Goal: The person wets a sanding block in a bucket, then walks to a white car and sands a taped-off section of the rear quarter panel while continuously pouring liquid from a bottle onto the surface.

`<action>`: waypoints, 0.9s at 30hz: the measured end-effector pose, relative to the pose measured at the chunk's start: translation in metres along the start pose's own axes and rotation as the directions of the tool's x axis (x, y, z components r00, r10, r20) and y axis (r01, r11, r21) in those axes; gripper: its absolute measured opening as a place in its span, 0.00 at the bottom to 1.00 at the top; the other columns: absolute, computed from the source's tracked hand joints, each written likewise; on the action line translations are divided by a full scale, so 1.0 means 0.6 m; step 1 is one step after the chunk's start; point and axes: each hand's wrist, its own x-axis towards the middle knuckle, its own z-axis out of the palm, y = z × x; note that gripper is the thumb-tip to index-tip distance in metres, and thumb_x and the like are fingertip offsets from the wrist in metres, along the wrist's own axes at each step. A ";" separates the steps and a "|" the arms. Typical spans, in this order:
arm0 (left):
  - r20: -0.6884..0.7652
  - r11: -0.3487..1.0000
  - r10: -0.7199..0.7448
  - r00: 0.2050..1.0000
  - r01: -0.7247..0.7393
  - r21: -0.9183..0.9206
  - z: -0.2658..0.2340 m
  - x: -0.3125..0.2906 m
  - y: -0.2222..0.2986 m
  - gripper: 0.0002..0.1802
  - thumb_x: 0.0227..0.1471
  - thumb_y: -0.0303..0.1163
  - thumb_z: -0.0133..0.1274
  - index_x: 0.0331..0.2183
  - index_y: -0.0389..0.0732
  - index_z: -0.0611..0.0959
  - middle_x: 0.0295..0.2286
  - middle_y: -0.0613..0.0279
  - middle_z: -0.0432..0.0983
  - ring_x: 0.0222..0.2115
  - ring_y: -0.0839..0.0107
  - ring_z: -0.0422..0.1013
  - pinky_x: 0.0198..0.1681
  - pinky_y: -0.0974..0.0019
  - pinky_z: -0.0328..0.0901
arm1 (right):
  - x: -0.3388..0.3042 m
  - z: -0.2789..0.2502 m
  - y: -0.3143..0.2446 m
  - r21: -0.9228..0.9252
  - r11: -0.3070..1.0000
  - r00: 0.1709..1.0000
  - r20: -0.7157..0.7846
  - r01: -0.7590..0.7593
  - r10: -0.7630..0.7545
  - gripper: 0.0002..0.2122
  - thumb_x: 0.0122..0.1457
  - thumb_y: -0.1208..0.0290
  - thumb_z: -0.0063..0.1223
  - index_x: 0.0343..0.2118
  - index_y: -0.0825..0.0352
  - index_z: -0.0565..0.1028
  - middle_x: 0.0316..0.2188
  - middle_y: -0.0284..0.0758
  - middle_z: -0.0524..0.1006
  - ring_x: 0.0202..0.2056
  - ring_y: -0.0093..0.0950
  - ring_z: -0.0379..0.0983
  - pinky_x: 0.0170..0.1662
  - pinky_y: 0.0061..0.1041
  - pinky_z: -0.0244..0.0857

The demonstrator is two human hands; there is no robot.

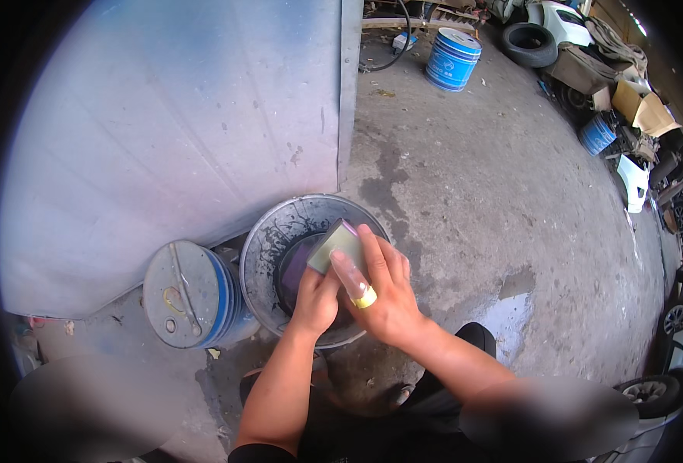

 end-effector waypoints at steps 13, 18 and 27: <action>-0.003 0.935 0.101 0.995 -0.096 -0.342 0.052 -0.001 0.020 0.43 0.65 0.62 0.31 0.67 0.38 0.55 0.61 0.55 0.60 0.62 0.63 0.58 0.65 0.57 0.52 | 0.010 -0.018 0.013 0.763 0.323 0.803 0.405 -0.560 0.437 0.44 0.54 0.70 0.69 0.68 0.72 0.50 0.65 0.56 0.59 0.68 0.43 0.56 0.67 0.36 0.53; -0.046 0.959 0.203 0.978 -0.208 -0.190 0.078 0.003 0.005 0.45 0.65 0.63 0.27 0.69 0.38 0.47 0.66 0.54 0.50 0.66 0.61 0.51 0.68 0.56 0.46 | -0.012 0.026 0.001 0.840 0.185 0.775 0.354 -0.509 0.524 0.40 0.61 0.67 0.63 0.69 0.65 0.49 0.66 0.53 0.60 0.64 0.41 0.61 0.65 0.38 0.56; -0.037 0.959 0.274 0.961 -0.276 -0.060 0.083 -0.003 -0.018 0.52 0.62 0.62 0.38 0.69 0.37 0.38 0.66 0.47 0.47 0.65 0.57 0.52 0.67 0.55 0.49 | -0.014 0.033 0.012 0.944 0.107 0.851 0.228 -0.312 0.473 0.35 0.61 0.76 0.58 0.68 0.69 0.52 0.62 0.53 0.65 0.62 0.40 0.64 0.63 0.38 0.60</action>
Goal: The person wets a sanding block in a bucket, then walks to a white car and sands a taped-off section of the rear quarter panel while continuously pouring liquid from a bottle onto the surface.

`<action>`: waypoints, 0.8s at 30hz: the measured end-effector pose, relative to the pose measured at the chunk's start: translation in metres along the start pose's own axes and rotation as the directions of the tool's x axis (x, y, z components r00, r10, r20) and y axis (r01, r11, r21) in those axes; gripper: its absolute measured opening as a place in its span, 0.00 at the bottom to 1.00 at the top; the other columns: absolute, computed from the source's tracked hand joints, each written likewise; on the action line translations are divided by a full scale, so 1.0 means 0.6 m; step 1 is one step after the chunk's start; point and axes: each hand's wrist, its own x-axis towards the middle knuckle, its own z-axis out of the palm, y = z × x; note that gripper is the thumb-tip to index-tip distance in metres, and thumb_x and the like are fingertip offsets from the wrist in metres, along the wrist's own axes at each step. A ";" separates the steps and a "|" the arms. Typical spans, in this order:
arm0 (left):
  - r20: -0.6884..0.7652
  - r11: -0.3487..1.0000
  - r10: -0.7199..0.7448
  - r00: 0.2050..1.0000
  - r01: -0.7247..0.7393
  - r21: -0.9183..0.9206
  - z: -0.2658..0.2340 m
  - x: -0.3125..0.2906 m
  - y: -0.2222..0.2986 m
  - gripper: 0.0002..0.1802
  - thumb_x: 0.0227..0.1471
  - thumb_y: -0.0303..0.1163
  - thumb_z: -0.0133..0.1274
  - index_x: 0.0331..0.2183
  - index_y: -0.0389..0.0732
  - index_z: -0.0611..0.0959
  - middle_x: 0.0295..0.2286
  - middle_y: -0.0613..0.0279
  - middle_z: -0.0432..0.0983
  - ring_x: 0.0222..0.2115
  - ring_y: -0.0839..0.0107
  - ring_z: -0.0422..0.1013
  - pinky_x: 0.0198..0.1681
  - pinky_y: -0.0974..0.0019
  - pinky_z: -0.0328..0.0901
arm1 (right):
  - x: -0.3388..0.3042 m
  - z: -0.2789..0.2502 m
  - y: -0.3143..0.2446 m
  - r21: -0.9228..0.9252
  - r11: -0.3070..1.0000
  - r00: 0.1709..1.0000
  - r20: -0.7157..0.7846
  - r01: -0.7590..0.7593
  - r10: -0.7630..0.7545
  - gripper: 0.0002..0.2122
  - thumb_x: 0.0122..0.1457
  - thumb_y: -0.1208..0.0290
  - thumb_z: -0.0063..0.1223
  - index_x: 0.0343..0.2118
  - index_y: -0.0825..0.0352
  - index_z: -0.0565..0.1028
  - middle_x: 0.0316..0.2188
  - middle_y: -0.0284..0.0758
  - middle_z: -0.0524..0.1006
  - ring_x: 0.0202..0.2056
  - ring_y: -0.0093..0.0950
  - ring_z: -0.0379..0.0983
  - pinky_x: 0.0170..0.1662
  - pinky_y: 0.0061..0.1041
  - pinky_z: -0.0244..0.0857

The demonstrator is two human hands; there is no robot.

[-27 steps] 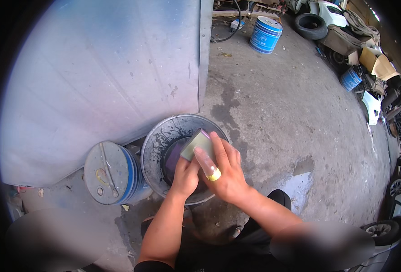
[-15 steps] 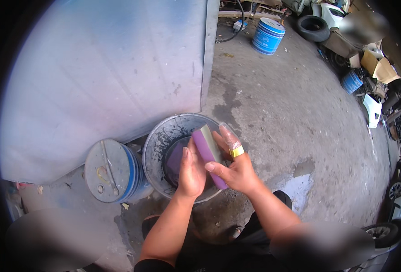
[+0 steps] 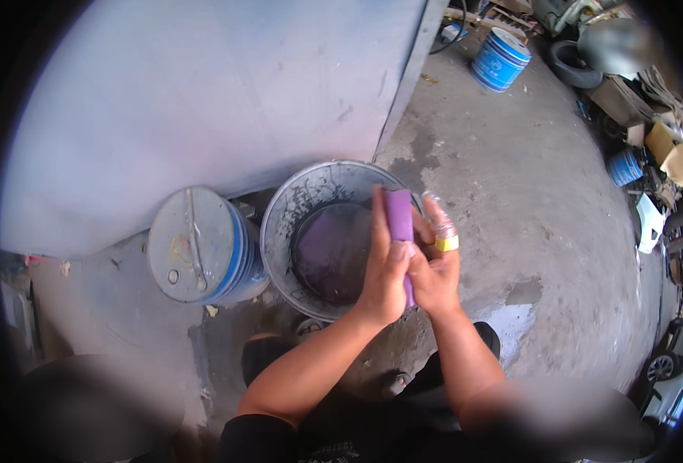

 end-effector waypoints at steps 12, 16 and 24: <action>-0.080 0.869 -0.392 0.916 0.341 -0.360 -0.007 -0.013 -0.017 0.41 0.68 0.59 0.28 0.69 0.39 0.48 0.65 0.57 0.54 0.66 0.67 0.51 0.69 0.61 0.45 | -0.068 -0.027 0.003 -0.370 0.911 0.983 -0.092 -0.180 0.157 0.35 0.57 0.69 0.66 0.64 0.73 0.59 0.60 0.49 0.69 0.59 0.37 0.68 0.61 0.37 0.63; -0.129 0.941 -0.241 0.962 0.199 -0.276 -0.036 0.013 -0.028 0.44 0.67 0.61 0.25 0.68 0.36 0.50 0.69 0.54 0.44 0.70 0.63 0.38 0.70 0.59 0.33 | -0.107 -0.008 -0.008 -0.487 0.865 0.992 -0.039 -0.121 0.116 0.32 0.56 0.71 0.66 0.62 0.74 0.63 0.56 0.48 0.71 0.57 0.37 0.71 0.59 0.36 0.64; -0.451 0.845 -0.287 0.845 0.445 0.297 -0.135 0.084 -0.060 0.29 0.65 0.49 0.45 0.58 0.38 0.71 0.56 0.53 0.71 0.58 0.62 0.65 0.62 0.55 0.56 | -0.144 -0.088 -0.064 -0.021 0.988 0.981 -0.131 -0.150 0.146 0.38 0.58 0.72 0.63 0.67 0.69 0.53 0.59 0.50 0.69 0.59 0.37 0.68 0.59 0.36 0.64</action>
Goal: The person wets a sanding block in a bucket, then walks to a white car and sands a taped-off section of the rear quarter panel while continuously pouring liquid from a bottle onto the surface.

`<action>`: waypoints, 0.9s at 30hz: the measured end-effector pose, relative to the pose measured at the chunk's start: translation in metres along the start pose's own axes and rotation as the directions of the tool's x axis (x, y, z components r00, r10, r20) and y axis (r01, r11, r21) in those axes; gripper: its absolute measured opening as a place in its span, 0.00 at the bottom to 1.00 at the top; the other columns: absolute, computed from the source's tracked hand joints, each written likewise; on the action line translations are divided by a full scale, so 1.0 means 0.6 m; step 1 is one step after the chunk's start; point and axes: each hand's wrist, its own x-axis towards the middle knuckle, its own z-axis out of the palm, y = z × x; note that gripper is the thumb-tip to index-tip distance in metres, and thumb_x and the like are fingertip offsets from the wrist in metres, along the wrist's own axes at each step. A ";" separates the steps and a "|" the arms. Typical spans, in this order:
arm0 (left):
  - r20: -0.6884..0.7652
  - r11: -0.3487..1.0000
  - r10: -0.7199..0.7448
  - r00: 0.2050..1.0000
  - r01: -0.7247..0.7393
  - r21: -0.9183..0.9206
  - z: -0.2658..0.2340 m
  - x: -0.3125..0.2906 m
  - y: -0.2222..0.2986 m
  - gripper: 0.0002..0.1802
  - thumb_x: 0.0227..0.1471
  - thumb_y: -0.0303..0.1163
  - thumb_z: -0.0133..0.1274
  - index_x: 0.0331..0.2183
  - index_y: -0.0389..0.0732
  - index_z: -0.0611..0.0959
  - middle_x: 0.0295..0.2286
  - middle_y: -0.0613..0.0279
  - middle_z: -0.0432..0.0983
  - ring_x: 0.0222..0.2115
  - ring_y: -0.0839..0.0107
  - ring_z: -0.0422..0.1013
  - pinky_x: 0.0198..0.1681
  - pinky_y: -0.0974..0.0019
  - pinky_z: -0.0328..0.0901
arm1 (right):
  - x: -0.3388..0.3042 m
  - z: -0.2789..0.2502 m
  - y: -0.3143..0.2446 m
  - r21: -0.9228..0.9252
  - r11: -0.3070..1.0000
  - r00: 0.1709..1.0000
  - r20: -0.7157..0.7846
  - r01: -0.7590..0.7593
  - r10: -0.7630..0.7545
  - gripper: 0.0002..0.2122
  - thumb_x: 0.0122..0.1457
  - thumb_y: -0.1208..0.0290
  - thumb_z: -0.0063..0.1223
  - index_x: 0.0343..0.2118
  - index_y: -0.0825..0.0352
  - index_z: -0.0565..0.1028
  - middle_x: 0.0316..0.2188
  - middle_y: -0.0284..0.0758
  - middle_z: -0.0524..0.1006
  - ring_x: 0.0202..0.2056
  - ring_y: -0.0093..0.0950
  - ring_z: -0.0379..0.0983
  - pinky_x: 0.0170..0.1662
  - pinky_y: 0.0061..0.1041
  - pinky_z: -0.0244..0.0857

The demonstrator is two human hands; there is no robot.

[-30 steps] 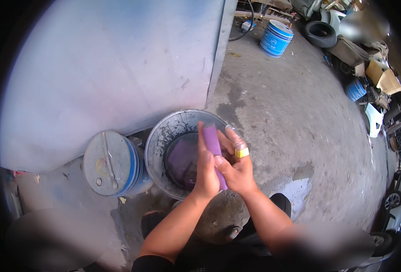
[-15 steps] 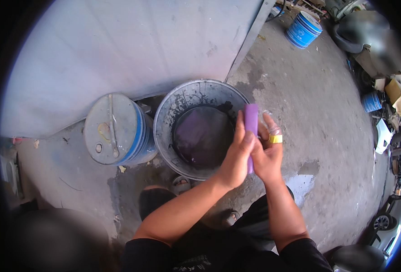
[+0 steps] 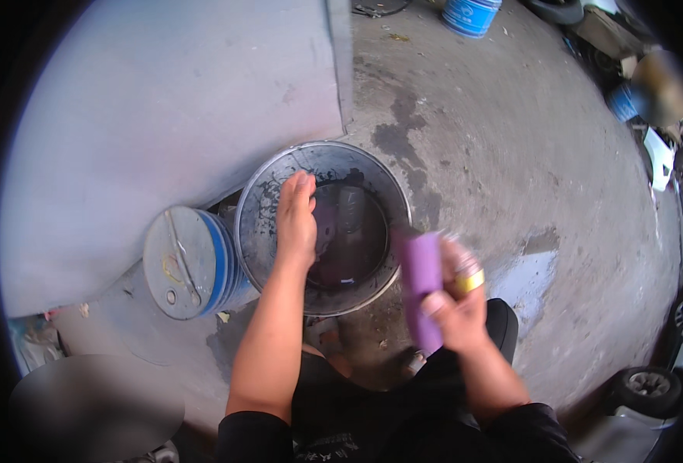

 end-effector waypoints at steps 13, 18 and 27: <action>0.690 -0.429 -0.664 0.289 -0.903 -0.035 0.033 0.119 -0.351 0.24 0.62 0.38 0.42 0.57 0.45 0.77 0.60 0.63 0.68 0.66 0.61 0.54 0.70 0.40 0.35 | 0.000 -0.215 0.069 -0.002 0.999 0.908 -0.419 -0.036 0.032 0.41 0.58 0.71 0.65 0.70 0.65 0.50 0.66 0.47 0.59 0.63 0.37 0.61 0.62 0.38 0.61; 0.602 -0.575 -0.660 0.449 -0.818 -0.020 -0.010 0.174 -0.416 0.30 0.61 0.44 0.42 0.61 0.41 0.72 0.64 0.57 0.62 0.67 0.54 0.52 0.69 0.35 0.31 | -0.013 -0.224 0.065 -0.108 0.985 0.900 -0.429 -0.137 0.079 0.42 0.58 0.71 0.65 0.70 0.65 0.50 0.66 0.45 0.59 0.63 0.38 0.60 0.62 0.40 0.61; 0.617 0.006 -0.432 0.658 -0.682 0.731 -0.026 0.117 -0.126 0.40 0.42 0.32 0.66 0.57 0.40 0.68 0.54 0.46 0.70 0.58 0.48 0.64 0.63 0.50 0.57 | 0.031 -0.253 0.067 -0.058 0.985 0.866 -0.486 -0.164 0.115 0.41 0.59 0.74 0.64 0.70 0.67 0.49 0.66 0.46 0.58 0.60 0.36 0.62 0.59 0.35 0.65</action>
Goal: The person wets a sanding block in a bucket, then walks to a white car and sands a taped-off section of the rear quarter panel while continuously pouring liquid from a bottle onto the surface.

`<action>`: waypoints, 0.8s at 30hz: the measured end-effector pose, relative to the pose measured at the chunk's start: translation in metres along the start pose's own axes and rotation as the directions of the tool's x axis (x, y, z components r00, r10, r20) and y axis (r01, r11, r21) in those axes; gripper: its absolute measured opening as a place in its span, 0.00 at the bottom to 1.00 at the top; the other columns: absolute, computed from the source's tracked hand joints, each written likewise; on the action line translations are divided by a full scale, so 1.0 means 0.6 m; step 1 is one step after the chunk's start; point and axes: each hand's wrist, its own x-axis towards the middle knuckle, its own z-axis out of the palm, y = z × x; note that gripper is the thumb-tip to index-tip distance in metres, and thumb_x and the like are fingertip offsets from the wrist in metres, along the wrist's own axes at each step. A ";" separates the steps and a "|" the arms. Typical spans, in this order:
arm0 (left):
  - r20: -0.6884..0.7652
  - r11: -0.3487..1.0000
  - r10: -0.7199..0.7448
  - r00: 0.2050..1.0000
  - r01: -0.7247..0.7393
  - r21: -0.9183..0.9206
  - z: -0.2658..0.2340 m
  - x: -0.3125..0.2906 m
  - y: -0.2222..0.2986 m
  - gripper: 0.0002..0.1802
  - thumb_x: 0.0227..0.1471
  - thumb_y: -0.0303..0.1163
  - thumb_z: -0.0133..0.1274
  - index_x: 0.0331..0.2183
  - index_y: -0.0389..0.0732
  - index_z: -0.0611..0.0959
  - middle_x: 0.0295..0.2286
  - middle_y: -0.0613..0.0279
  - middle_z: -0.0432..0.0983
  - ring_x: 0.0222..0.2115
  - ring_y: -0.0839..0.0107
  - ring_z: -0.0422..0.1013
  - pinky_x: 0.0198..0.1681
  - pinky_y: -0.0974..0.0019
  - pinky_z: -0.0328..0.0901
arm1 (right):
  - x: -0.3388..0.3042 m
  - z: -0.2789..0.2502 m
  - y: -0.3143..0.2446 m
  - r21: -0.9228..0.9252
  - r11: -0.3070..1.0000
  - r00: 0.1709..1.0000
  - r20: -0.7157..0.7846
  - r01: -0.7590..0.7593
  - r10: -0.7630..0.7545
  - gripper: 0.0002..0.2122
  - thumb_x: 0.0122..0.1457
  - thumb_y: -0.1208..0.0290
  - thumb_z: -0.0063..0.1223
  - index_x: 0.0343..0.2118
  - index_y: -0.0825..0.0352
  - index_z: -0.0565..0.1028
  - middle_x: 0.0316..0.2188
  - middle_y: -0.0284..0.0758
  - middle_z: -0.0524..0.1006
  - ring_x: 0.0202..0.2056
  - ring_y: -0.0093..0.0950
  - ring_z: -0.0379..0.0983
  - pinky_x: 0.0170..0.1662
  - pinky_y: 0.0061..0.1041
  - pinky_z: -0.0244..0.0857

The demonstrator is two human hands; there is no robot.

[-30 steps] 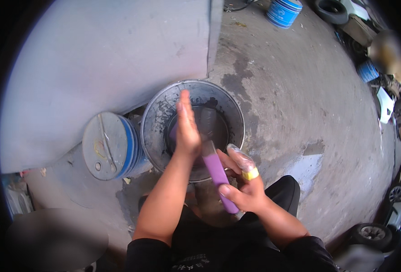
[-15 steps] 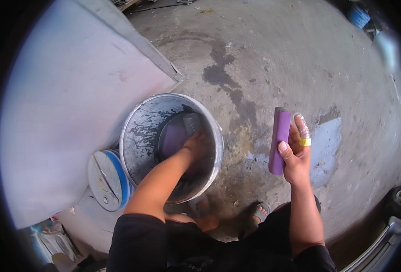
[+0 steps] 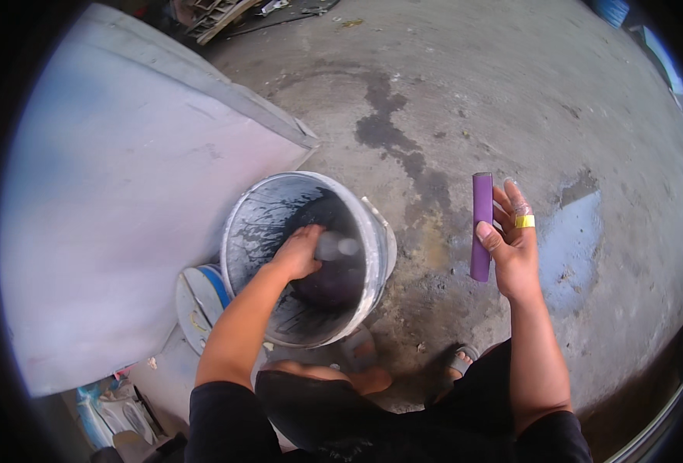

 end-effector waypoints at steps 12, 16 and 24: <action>-0.452 0.614 -0.285 0.845 -0.201 -0.763 -0.021 -0.165 0.053 0.44 0.39 0.32 0.74 0.55 0.38 0.67 0.46 0.60 0.74 0.48 0.70 0.70 0.55 0.60 0.64 | -0.005 0.083 -0.028 0.250 0.917 0.884 0.431 -0.310 0.181 0.50 0.46 0.84 0.67 0.70 0.64 0.47 0.59 0.43 0.64 0.57 0.33 0.66 0.57 0.34 0.66; -0.511 0.548 -0.304 0.804 -0.291 -0.784 -0.019 -0.167 0.059 0.43 0.40 0.30 0.73 0.54 0.39 0.66 0.45 0.62 0.72 0.46 0.71 0.69 0.53 0.61 0.65 | -0.020 0.143 -0.077 0.291 0.892 0.802 0.584 -0.346 0.120 0.52 0.46 0.86 0.65 0.71 0.63 0.42 0.60 0.44 0.63 0.58 0.36 0.65 0.60 0.35 0.64; -0.674 0.856 -0.255 0.693 -0.163 -0.491 -0.043 -0.172 0.105 0.42 0.38 0.40 0.73 0.52 0.37 0.71 0.46 0.45 0.74 0.47 0.44 0.72 0.51 0.51 0.68 | -0.011 0.242 -0.164 0.002 0.971 0.696 0.698 -0.237 0.168 0.47 0.47 0.79 0.68 0.69 0.68 0.49 0.58 0.45 0.66 0.58 0.36 0.66 0.58 0.35 0.64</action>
